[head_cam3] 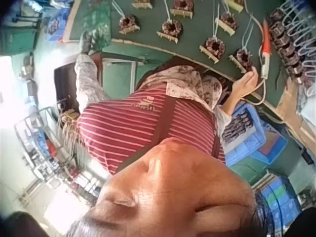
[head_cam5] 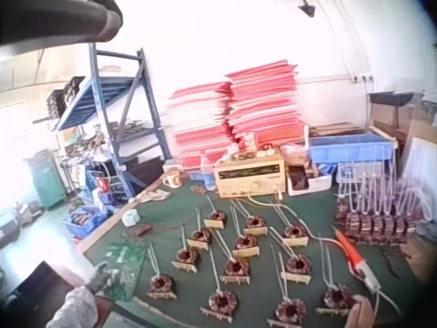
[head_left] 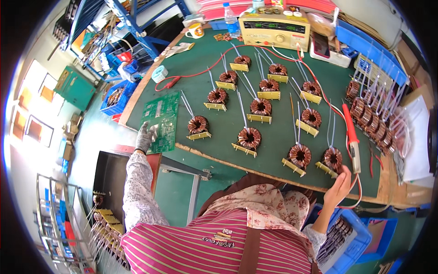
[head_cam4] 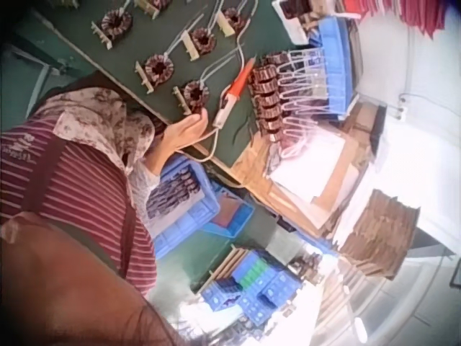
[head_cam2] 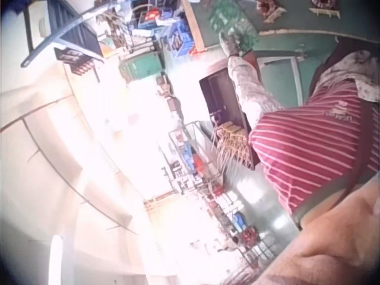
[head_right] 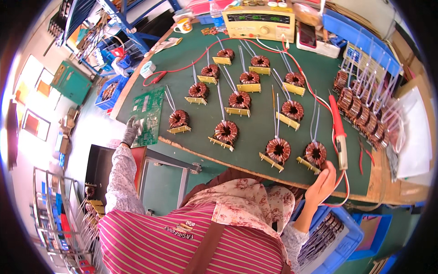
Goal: The person tests toroidal inductors with multimeter probes, then assembles them onto a large circuit board using pliers.
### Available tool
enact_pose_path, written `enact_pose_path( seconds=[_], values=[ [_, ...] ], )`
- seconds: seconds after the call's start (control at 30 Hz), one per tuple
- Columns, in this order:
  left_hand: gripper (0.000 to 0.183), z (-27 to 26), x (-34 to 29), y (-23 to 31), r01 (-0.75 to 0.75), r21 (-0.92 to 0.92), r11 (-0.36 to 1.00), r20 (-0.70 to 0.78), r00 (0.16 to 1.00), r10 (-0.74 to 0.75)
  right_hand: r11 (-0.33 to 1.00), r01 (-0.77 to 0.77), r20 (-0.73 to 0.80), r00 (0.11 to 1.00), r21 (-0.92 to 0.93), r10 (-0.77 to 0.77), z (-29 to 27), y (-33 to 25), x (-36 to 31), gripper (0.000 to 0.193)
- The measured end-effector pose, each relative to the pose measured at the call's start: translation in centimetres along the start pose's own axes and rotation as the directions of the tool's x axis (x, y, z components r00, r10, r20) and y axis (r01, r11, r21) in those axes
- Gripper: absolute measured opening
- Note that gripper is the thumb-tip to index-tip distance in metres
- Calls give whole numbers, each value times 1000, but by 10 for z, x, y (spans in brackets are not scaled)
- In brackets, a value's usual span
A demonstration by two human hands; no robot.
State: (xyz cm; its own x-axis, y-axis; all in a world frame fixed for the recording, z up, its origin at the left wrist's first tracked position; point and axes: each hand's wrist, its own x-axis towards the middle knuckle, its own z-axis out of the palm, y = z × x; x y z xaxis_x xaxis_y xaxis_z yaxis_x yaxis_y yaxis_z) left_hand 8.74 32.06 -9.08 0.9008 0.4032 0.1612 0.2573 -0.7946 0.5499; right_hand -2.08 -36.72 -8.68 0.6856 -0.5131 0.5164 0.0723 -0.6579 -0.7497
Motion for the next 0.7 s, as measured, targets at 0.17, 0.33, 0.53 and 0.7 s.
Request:
enact_pose_path(
  seconds=[0.17, 0.33, 0.53, 0.7],
  values=[
    [81, -22, -32, -105, 257, 451, 855, -30, 961, -273, 999, 41, 77, 996, 36, -43, 1, -2, 4, 30],
    [88, -37, -42, -74, 406, 455, 793, -215, 914, -344, 997, 50, 73, 996, 61, -54, 2, 0, 6, 31],
    [56, -32, -71, -27, 368, -507, 779, 158, 929, -336, 998, 57, 31, 998, 31, -58, 4, 4, 2, 32],
    [53, -17, -112, 35, 319, -750, 580, 133, 931, -340, 997, 60, -6, 998, -38, -61, 4, 14, 1, 31]
  ],
)
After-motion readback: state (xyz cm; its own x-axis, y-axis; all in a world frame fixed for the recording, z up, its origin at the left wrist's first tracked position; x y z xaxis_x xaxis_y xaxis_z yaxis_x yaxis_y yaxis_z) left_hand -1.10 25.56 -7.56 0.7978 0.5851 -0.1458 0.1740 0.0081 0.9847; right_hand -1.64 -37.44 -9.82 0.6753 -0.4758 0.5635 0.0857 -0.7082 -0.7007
